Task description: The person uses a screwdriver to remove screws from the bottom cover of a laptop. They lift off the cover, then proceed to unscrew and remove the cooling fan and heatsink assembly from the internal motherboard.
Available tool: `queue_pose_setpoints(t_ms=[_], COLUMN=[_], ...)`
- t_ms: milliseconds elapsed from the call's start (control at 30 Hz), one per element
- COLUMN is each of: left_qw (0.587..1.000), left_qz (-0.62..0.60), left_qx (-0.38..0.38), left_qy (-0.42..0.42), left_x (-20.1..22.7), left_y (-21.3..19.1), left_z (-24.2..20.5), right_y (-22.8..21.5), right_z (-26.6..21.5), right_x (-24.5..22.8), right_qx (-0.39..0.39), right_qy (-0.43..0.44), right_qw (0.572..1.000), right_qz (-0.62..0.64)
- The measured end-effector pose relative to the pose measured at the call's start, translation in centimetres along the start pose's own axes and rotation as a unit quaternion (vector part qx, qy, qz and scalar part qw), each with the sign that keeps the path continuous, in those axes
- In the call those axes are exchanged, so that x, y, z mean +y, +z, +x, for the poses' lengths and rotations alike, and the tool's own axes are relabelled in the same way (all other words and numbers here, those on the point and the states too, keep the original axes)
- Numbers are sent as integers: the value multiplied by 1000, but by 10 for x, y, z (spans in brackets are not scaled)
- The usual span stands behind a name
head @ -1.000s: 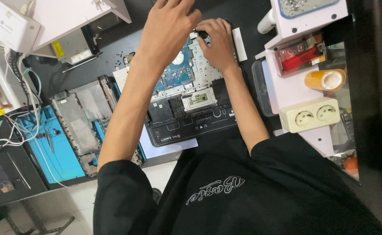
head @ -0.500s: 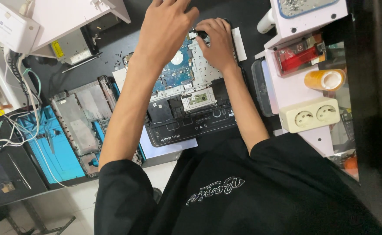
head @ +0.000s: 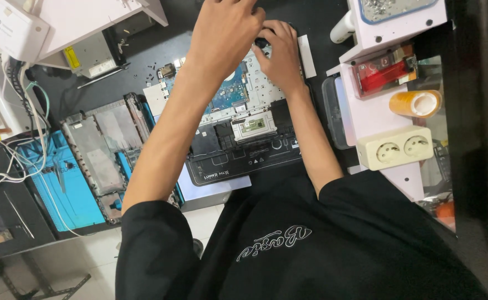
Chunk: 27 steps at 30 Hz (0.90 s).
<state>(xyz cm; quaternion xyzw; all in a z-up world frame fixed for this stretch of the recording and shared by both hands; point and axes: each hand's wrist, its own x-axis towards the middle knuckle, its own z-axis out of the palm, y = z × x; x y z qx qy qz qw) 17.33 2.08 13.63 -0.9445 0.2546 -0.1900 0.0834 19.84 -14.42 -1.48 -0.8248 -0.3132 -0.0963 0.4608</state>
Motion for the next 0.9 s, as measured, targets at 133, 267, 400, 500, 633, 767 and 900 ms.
queue_pose_setpoints(t_ms=[133, 267, 400, 500, 633, 767, 900], left_qw=[1000, 998, 994, 994, 997, 995, 996], left_qz=[21, 41, 20, 10, 58, 81, 86], left_qx=[-11, -44, -92, -82, 48, -37, -1], left_qy=[-5, -7, -46, -74, -10, -40, -38], left_x=[2, 2, 2, 3, 0, 0, 1], left_y=[5, 20, 31, 35, 26, 44, 40], left_z=[7, 11, 13, 13, 15, 9, 13], right_y=[2, 5, 4, 3, 2, 0, 3], right_z=[-1, -2, -2, -3, -2, -1, 0], right_x=[3, 9, 8, 8, 8, 2, 5], right_qx=[7, 12, 7, 14, 13, 5, 15], right_qy=[-6, -24, -20, -37, -39, -43, -68], right_qw=[1000, 1000, 1000, 999, 999, 999, 997], right_qz=[-5, -14, -11, -27, -32, -32, -35])
